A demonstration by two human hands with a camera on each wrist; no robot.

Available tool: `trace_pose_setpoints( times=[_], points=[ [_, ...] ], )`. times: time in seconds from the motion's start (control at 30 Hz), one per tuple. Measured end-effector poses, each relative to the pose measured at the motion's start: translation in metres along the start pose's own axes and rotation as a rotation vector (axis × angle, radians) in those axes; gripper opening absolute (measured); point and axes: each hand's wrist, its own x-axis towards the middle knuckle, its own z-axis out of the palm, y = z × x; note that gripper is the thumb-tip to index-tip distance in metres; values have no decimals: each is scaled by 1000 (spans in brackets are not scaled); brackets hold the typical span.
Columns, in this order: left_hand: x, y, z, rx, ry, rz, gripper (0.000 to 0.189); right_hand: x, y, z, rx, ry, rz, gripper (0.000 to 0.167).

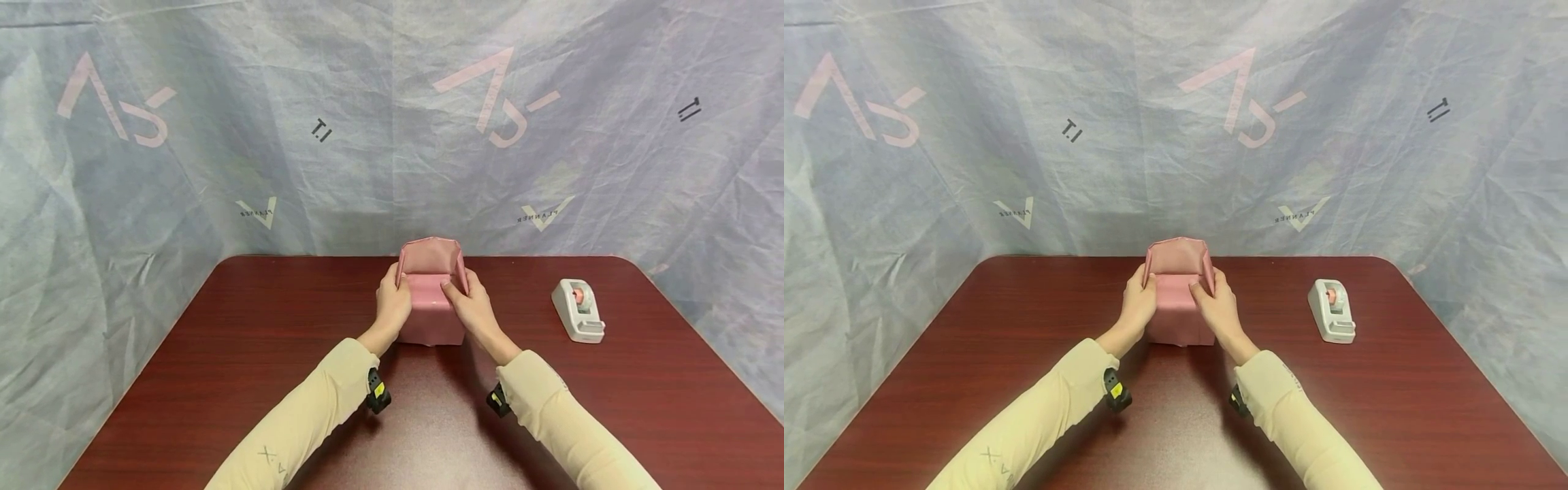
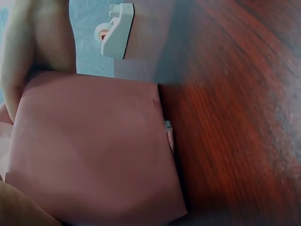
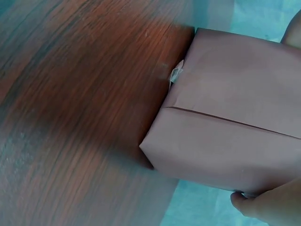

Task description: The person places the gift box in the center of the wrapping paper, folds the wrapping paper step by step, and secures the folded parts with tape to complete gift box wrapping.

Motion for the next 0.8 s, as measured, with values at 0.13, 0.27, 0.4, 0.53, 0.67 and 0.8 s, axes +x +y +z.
trace_pose_setpoints(
  times=[0.13, 0.27, 0.4, 0.53, 0.67, 0.8],
  points=[
    [0, 1, 0, -10, 16, -23, 32, -1, 0, 1, -77, -2, -23, 50],
    [0, 0, 0, -16, 21, -37, 32, -1, -1, 1, -130, -14, -32, 50],
    [0, 1, 0, -3, 19, -22, 32, 0, 0, -1, -180, -32, -64, 52],
    [-1, 1, 0, 19, 14, -3, 32, 1, 2, -4, -228, -66, -129, 62],
    [-1, 1, 0, 32, 16, 9, 31, 1, 4, -9, -234, -114, -146, 74],
    [-1, 1, 0, 30, 11, 8, 31, 2, 5, -12, -132, -162, -156, 68]
  ],
)
